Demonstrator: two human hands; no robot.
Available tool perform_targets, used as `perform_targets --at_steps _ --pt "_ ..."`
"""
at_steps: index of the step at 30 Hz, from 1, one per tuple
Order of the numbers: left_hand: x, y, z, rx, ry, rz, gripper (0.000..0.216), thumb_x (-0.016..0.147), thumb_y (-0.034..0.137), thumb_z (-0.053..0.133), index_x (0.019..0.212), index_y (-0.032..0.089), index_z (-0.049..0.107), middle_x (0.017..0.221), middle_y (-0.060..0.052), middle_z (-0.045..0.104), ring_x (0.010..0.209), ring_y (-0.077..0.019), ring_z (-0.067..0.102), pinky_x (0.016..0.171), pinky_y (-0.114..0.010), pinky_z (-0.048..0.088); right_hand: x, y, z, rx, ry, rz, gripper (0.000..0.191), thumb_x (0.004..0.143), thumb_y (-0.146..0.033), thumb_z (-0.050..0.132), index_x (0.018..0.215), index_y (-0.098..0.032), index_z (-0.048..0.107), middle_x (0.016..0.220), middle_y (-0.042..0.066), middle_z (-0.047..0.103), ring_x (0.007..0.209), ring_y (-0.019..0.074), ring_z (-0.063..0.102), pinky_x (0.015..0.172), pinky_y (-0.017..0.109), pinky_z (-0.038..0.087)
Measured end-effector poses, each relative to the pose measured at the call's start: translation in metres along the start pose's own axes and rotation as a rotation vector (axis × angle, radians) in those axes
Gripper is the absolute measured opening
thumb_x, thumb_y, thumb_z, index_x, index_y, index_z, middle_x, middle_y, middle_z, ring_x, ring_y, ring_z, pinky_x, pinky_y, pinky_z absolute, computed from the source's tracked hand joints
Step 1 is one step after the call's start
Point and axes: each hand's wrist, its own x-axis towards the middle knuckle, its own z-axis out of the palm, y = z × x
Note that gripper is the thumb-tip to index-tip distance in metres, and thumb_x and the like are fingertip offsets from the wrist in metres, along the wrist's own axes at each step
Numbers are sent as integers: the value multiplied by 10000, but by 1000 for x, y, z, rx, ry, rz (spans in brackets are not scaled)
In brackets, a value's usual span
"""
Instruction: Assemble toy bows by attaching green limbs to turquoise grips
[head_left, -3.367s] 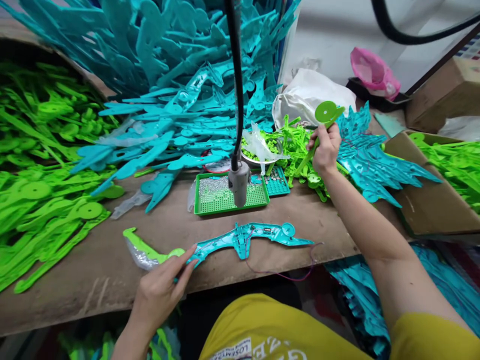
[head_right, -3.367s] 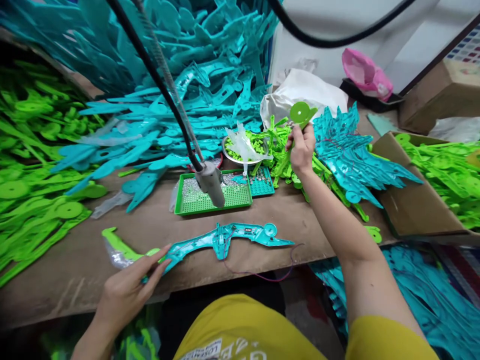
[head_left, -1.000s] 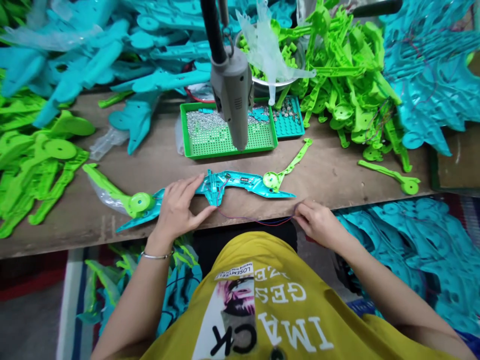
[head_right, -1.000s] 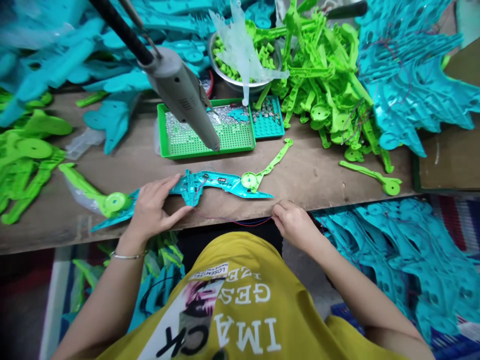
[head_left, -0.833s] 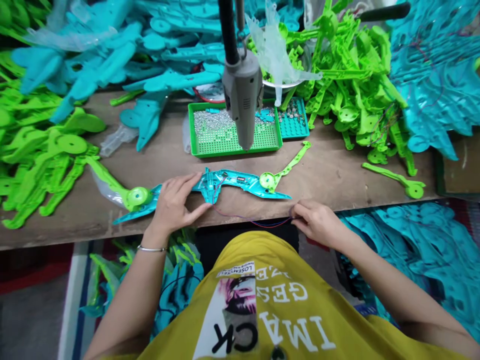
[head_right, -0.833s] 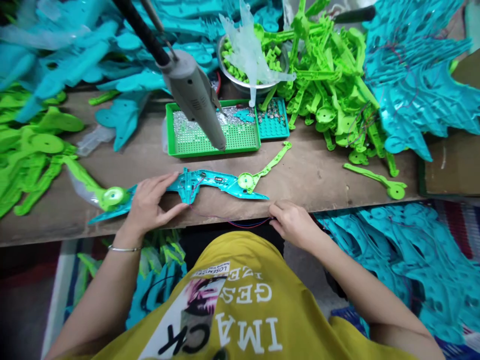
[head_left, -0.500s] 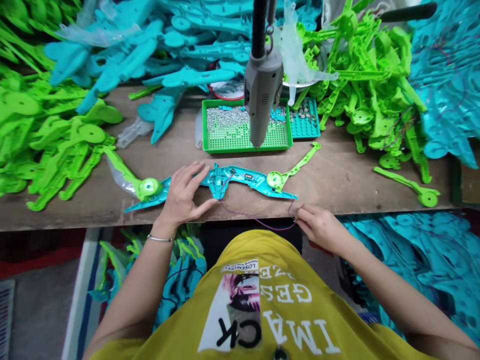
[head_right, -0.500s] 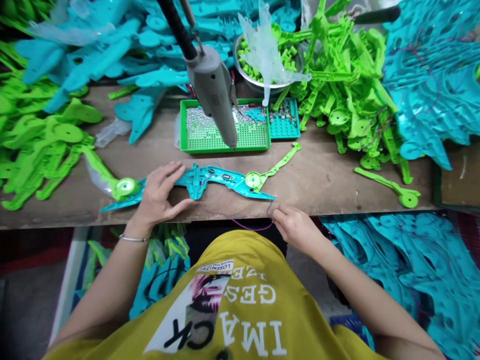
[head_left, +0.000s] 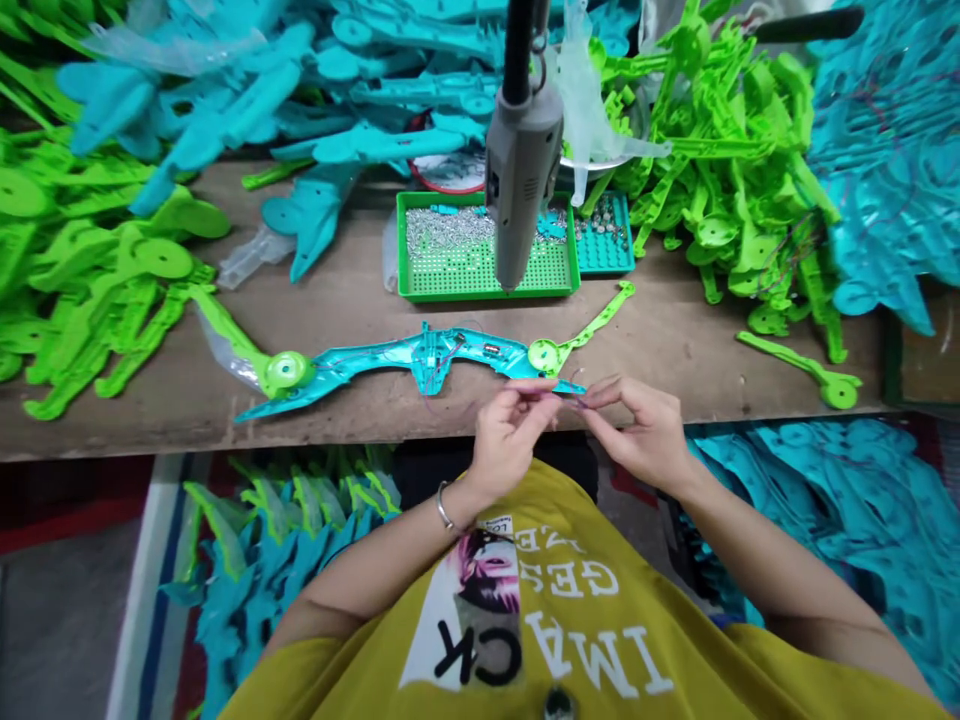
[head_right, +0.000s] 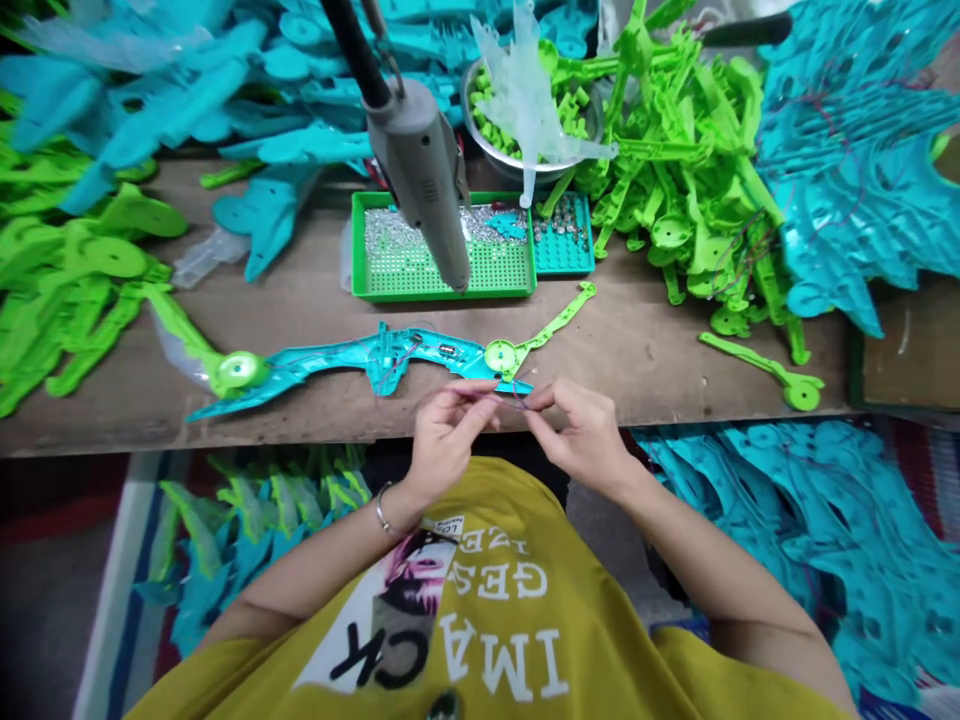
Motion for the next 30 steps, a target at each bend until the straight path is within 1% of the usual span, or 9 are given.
perform_targets --at_steps 2,5,9,11,15,19,21,25,30 --pt "12 4 4 -91 33 -28 255 902 404 713 936 151 709 805 -23 717 660 -102 671 643 -204 564 2 0 -3 1 -25 54 98 848 -202 733 926 -224 677 876 30 778 792 172 744 733 292 591" --pt "26 10 5 -66 -26 -2 225 891 377 718 863 153 706 807 -20 703 670 -108 664 652 -213 559 10 0 -10 90 -83 158 216 832 -264 770 1036 -220 715 960 41 797 846 183 754 797 308 603" --pt "38 19 5 59 -119 62 163 909 308 687 852 157 710 835 -27 705 699 -115 662 651 -214 539 25 2 -15 202 -120 264 98 858 -299 737 903 -215 762 890 33 804 833 183 754 811 313 589" --pt "44 24 6 135 -152 109 152 927 293 670 862 162 711 833 -29 710 722 -124 672 661 -219 535 34 4 -18 274 -155 311 132 830 -294 752 926 -206 765 859 27 800 798 178 746 786 308 583" --pt "50 32 6 346 -126 317 130 970 271 629 973 173 713 941 -51 736 870 -156 704 802 -267 559 52 7 -30 266 -220 305 177 820 -299 729 959 -202 779 868 32 794 787 177 725 743 305 564" --pt "52 19 10 598 -97 511 213 980 230 597 1178 165 636 1168 -111 709 1144 -226 662 1011 -386 532 72 23 -41 55 62 229 91 818 -259 704 830 -208 777 828 37 773 752 172 683 730 321 537" --pt "54 5 13 740 -139 528 275 968 208 594 1238 155 600 1234 -138 675 1230 -261 615 1073 -446 501 80 39 -38 116 161 284 91 780 -267 740 832 -202 775 830 40 770 741 173 679 739 332 542" --pt "57 -16 19 887 -164 491 380 955 187 583 1330 134 560 1339 -178 611 1319 -308 547 1126 -504 456 90 67 -23 442 67 497 219 658 -333 854 786 -182 761 814 47 769 727 168 679 738 331 555" --pt "66 -12 24 705 -28 452 404 998 292 570 1373 143 550 1342 -171 633 1274 -274 586 1111 -472 471 86 69 -12 603 -16 575 312 590 -396 919 767 -192 762 791 26 764 714 150 673 761 328 570"
